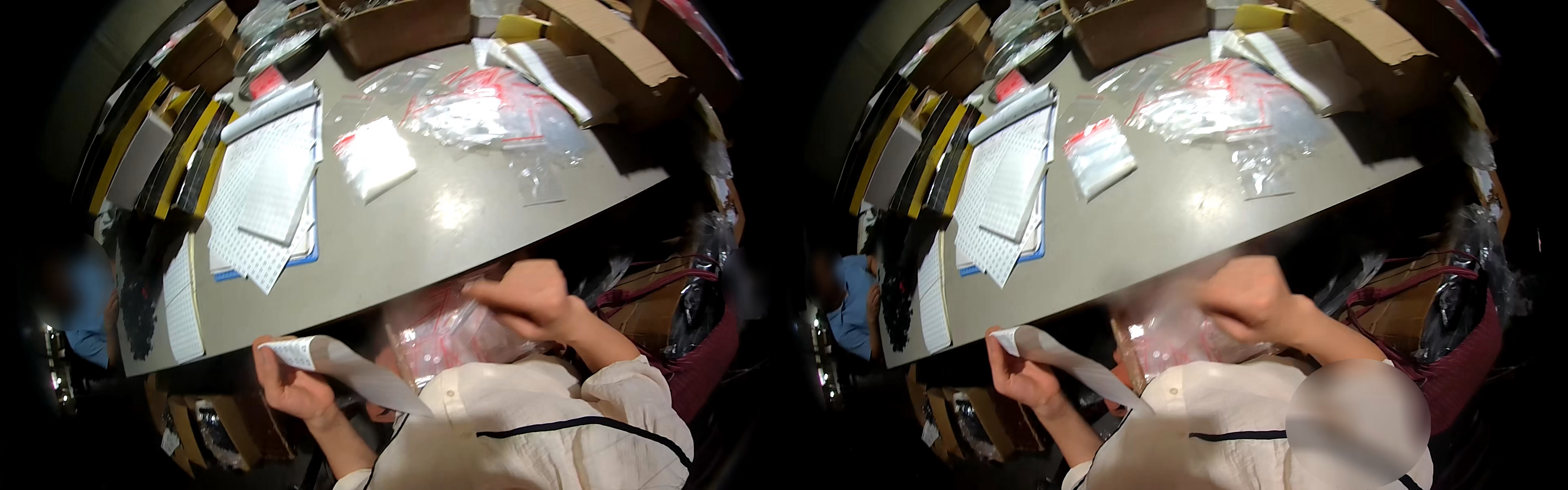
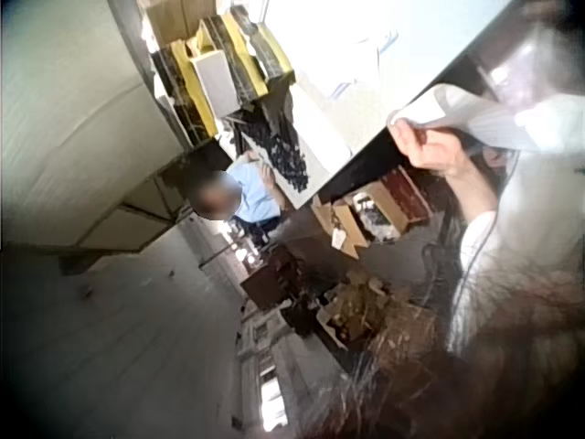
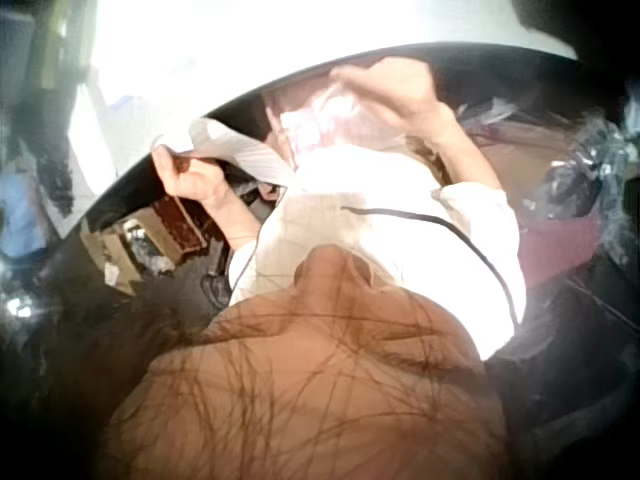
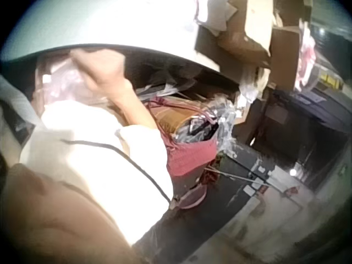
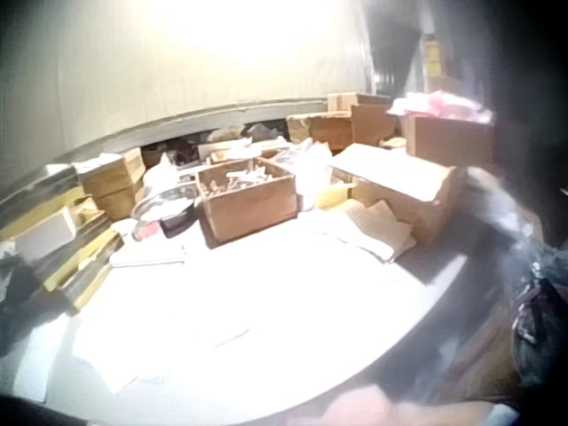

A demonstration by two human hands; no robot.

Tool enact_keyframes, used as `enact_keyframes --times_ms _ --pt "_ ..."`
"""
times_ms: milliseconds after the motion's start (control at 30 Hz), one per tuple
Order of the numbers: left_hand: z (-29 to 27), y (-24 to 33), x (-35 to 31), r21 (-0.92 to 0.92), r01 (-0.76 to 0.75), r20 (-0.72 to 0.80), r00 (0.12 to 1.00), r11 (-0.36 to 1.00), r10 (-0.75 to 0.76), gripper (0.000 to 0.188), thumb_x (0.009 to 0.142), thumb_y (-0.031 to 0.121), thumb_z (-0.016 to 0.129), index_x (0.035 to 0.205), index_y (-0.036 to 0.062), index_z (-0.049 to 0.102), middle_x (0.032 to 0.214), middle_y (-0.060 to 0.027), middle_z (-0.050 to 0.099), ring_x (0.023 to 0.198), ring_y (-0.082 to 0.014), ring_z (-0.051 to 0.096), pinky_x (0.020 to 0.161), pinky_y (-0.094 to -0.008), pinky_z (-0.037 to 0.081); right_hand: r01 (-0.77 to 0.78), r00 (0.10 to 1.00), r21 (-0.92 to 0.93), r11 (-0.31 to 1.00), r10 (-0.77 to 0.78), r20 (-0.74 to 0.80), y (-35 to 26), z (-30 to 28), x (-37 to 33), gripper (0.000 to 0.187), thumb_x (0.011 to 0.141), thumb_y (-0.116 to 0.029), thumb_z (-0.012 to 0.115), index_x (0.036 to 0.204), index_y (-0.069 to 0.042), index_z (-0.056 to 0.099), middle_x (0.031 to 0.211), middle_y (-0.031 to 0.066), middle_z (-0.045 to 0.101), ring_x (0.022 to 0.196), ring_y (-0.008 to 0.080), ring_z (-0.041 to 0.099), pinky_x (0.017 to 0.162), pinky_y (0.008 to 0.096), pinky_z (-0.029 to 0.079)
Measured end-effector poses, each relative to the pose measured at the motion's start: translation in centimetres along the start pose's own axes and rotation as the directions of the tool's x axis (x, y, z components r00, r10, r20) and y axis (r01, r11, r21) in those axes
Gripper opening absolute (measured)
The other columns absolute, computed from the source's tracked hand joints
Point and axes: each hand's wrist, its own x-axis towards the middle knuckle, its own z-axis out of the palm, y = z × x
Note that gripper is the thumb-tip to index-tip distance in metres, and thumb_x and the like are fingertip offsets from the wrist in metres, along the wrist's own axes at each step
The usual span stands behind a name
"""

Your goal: The person repeatedly picks up small white objects from a sheet and places them into clear plastic bags on a cluttered table. The person handles the items one by one, peeling them from a backing sheet and inserting them into the bags.

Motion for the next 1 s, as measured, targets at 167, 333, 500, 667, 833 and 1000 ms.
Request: enact_keyframes --times_ms 167,333,500,667,833,1000 --pt "0.7 0.6 1.7 -0.040 0.010 0.312 0.950 0.999 0.003 0.023 0.108 0.023 0.056 0.113 0.0026 0.065 0.103 -0.0041 0.067 0.098 -0.0171 0.065 0.091 -0.0340 0.051 -0.405 0.891 -0.339 0.849 0.284 -0.353 6.9 -6.8 1.1 0.041 0.087 -0.008 0.073 0.127 -0.006 0.071 0.087 0.0136 0.071 0.069 0.0336 0.066 0.063 0.0394 0.053" --pt "5.2 -0.2 1.8 0.078 -0.096 0.284 0.956 0.992 0.070 0.019 0.105 0.020 0.054 0.100 0.0015 0.059 0.093 -0.0054 0.061 0.091 -0.0141 0.060 0.087 -0.0291 0.046 -0.297 0.954 -0.617 0.729 0.257 -0.156 6.2 -7.5 2.7 0.067 0.093 -0.032 0.074 0.152 -0.010 0.052 0.145 0.0230 0.055 0.124 0.0396 0.059 0.102 0.0460 0.049" --pt "8.3 -1.9 3.1 0.093 -0.013 0.456 0.889 0.996 -0.031 0.012 0.107 0.012 0.055 0.106 0.0007 0.059 0.095 -0.0046 0.063 0.089 -0.0093 0.057 0.083 -0.0252 0.044 -0.286 0.888 -0.620 0.731 0.446 0.115 9.0 -5.0 4.2 0.092 0.097 -0.073 0.050 0.166 -0.016 0.029 0.173 0.0251 0.011 0.158 0.0504 0.010 0.124 0.0681 0.008" --pt "11.3 -3.9 4.1 0.231 0.049 0.597 0.782 0.972 -0.181 0.022 0.111 0.018 0.053 0.121 -0.0012 0.058 0.105 -0.0036 0.065 0.094 -0.0075 0.057 0.086 -0.0237 0.046 -0.244 0.864 -0.614 0.750 0.456 0.213 14.0 -3.5 9.6 0.082 0.101 -0.071 0.042 0.166 -0.021 0.031 0.175 0.0215 0.011 0.160 0.0471 0.006 0.125 0.0682 0.000" --pt "11.3 -4.9 4.2 0.259 0.043 0.611 0.766 0.965 -0.198 0.022 0.112 0.017 0.051 0.123 -0.0010 0.059 0.107 -0.0039 0.066 0.092 -0.0065 0.057 0.086 -0.0232 0.046 -0.203 0.859 -0.596 0.777 0.433 0.272 17.6 -3.7 13.0 0.072 0.105 -0.066 0.035 0.162 -0.022 0.040 0.174 0.0220 0.016 0.162 0.0422 0.007 0.126 0.0653 -0.004" --pt "9.8 -4.6 3.6 0.332 -0.080 0.571 0.810 0.940 -0.133 0.015 0.105 0.007 0.063 0.115 -0.0024 0.069 0.096 0.0005 0.069 0.085 -0.0051 0.061 0.077 -0.0198 0.048 0.099 0.992 -0.475 0.875 -0.127 -0.027 14.2 -3.6 13.1 0.037 0.096 -0.025 0.071 0.126 -0.003 0.067 0.141 0.0196 0.060 0.136 0.0384 0.052 0.116 0.0570 0.036"
